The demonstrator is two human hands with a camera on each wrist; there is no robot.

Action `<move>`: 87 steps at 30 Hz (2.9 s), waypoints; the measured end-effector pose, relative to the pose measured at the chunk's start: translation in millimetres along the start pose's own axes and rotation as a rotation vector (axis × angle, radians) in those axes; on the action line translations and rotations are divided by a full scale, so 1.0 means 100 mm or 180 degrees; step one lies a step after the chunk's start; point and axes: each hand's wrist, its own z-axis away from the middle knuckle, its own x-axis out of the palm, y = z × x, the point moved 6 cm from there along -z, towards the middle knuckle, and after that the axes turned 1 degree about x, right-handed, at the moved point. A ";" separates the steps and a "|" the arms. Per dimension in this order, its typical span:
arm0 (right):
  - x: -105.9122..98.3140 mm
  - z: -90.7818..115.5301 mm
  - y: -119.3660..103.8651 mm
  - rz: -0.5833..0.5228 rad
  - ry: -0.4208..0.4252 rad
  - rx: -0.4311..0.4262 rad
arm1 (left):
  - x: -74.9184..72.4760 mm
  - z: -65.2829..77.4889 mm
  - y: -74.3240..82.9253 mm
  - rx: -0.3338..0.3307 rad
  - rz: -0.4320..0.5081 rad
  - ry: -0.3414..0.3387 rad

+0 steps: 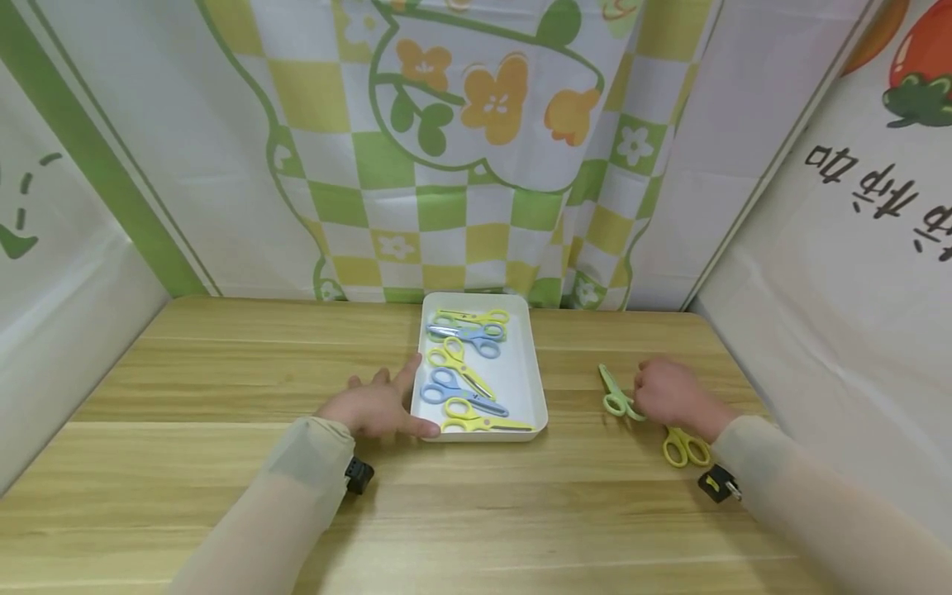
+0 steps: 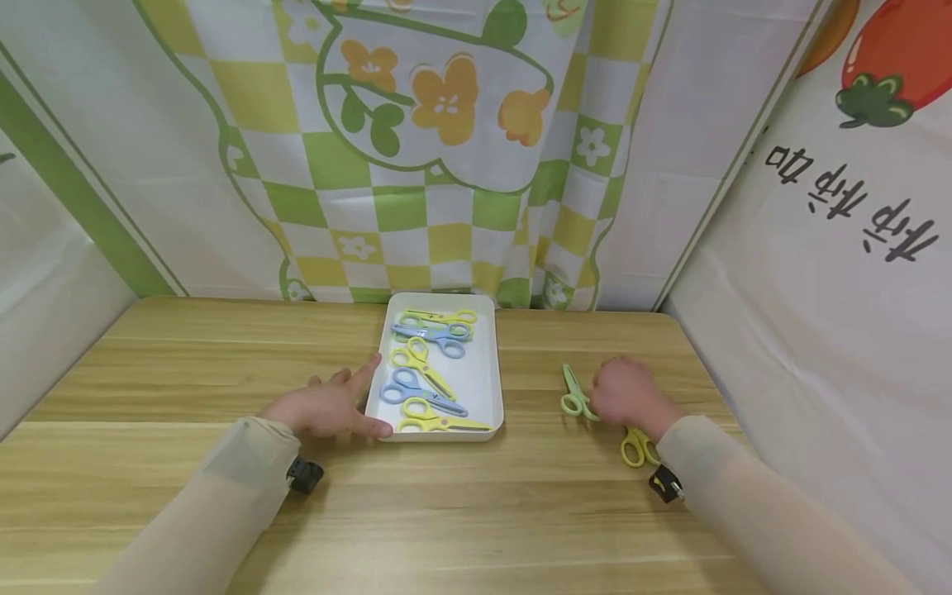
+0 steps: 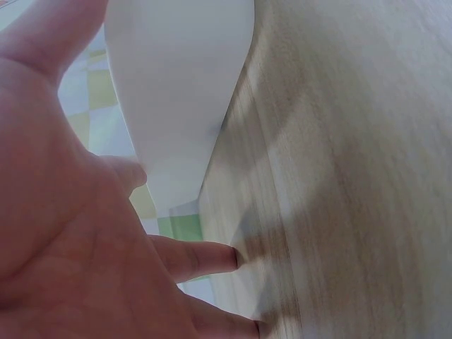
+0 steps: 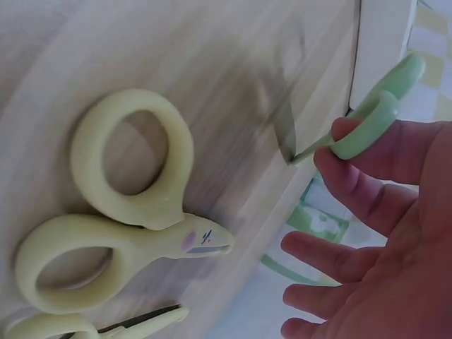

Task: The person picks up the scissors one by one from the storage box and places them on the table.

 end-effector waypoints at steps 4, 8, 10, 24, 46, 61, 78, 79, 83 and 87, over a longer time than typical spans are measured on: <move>0.02 0.07 -0.04 0.0061 -0.0039 -0.0006 | 0.00 0.01 0.00 -0.0010 0.0002 0.0006; 0.06 0.15 -0.08 0.0120 -0.0038 0.0006 | 0.01 0.01 0.00 0.0004 -0.0001 0.0005; 0.07 0.19 -0.09 0.0108 -0.0067 0.0062 | 0.01 0.01 0.01 0.0014 -0.0009 0.0000; 0.04 0.28 -0.14 0.0129 0.0030 -0.0198 | 0.01 0.00 0.00 -0.0007 -0.0018 -0.0023; 0.16 0.26 -0.18 0.0137 -0.0464 -0.0504 | 0.00 0.00 -0.01 -0.0002 -0.0027 -0.0030; 0.14 0.28 -0.16 -0.0027 -0.0552 -0.0297 | 0.00 -0.02 -0.01 0.0035 -0.0033 -0.0045; 0.05 0.21 -0.18 -0.0176 -0.0170 -0.0321 | 0.01 -0.01 -0.02 -0.0018 0.0021 -0.0046; 0.05 0.20 -0.19 -0.0152 -0.0136 -0.0352 | 0.01 -0.01 -0.02 -0.0018 0.0024 -0.0048; 0.01 0.14 -0.31 -0.0127 -0.0005 -0.0556 | 0.01 -0.01 -0.02 -0.0019 0.0004 -0.0044; 0.00 -0.02 -0.49 -0.0112 0.0096 -0.0650 | 0.01 -0.01 -0.02 -0.0027 -0.0024 -0.0039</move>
